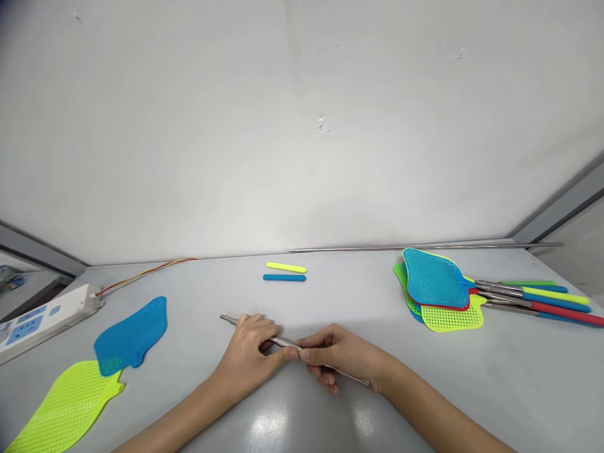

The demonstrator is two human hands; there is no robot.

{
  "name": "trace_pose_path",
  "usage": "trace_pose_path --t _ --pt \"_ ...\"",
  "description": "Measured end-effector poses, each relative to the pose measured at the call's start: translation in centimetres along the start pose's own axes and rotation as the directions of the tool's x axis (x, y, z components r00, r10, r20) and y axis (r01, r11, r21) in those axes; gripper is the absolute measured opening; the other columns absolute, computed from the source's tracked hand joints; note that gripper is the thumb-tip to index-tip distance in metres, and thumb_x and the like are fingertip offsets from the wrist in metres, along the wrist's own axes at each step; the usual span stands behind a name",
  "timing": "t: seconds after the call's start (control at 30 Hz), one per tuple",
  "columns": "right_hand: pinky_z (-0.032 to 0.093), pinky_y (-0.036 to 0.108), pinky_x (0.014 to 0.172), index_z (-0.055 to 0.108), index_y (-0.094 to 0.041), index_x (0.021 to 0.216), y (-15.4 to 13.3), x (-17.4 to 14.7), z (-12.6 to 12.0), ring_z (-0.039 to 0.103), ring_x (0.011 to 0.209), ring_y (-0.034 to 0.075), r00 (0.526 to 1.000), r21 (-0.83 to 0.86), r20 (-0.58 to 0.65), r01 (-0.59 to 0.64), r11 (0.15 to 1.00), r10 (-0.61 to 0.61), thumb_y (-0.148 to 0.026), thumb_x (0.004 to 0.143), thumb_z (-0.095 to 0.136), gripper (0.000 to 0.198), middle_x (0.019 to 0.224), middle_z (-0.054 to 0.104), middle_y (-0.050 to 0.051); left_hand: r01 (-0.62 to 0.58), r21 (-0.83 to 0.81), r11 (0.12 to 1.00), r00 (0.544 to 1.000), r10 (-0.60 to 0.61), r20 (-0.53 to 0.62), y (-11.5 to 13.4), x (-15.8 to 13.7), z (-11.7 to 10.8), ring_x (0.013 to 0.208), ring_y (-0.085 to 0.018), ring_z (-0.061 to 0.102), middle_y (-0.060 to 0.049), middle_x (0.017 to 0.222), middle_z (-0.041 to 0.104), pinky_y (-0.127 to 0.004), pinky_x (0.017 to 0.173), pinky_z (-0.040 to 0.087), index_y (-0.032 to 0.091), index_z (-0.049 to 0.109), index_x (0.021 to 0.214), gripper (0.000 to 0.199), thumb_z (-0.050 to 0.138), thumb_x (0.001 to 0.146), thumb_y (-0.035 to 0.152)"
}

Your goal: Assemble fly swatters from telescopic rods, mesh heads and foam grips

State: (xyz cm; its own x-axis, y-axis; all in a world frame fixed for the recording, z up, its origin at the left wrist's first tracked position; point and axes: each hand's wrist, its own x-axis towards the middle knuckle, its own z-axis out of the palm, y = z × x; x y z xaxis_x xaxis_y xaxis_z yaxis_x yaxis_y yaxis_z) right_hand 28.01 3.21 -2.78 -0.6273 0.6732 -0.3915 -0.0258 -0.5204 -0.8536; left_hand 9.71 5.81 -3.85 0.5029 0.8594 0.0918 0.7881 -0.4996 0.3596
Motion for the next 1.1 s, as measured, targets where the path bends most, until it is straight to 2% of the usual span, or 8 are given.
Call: trace_pose_path --t 0.57,1.1 --pt "0.03 0.018 0.037 0.06 -0.012 0.085 0.08 0.07 -0.17 0.034 0.041 0.003 1.0 0.007 0.025 0.005 1.0 -0.005 -0.037 0.071 0.052 0.03 0.053 0.039 -0.004 -0.039 -0.028 0.999 0.999 0.04 0.031 0.31 -0.26 0.05 0.058 -0.011 0.038 0.002 0.051 0.043 -0.028 0.061 0.026 0.015 0.034 0.049 0.031 0.045 0.073 0.032" --pt "0.031 0.018 0.037 0.059 -0.011 0.077 0.02 -0.01 -0.09 0.035 0.04 0.004 1.0 0.03 0.02 0.009 0.999 -0.01 -0.035 0.071 0.054 0.025 0.052 0.04 -0.003 -0.051 -0.002 0.999 0.998 0.051 0.028 0.54 -0.74 0.34 0.059 -0.013 0.037 0.0 0.056 0.044 -0.029 0.061 0.028 0.016 0.036 0.053 0.034 0.038 0.077 0.04"
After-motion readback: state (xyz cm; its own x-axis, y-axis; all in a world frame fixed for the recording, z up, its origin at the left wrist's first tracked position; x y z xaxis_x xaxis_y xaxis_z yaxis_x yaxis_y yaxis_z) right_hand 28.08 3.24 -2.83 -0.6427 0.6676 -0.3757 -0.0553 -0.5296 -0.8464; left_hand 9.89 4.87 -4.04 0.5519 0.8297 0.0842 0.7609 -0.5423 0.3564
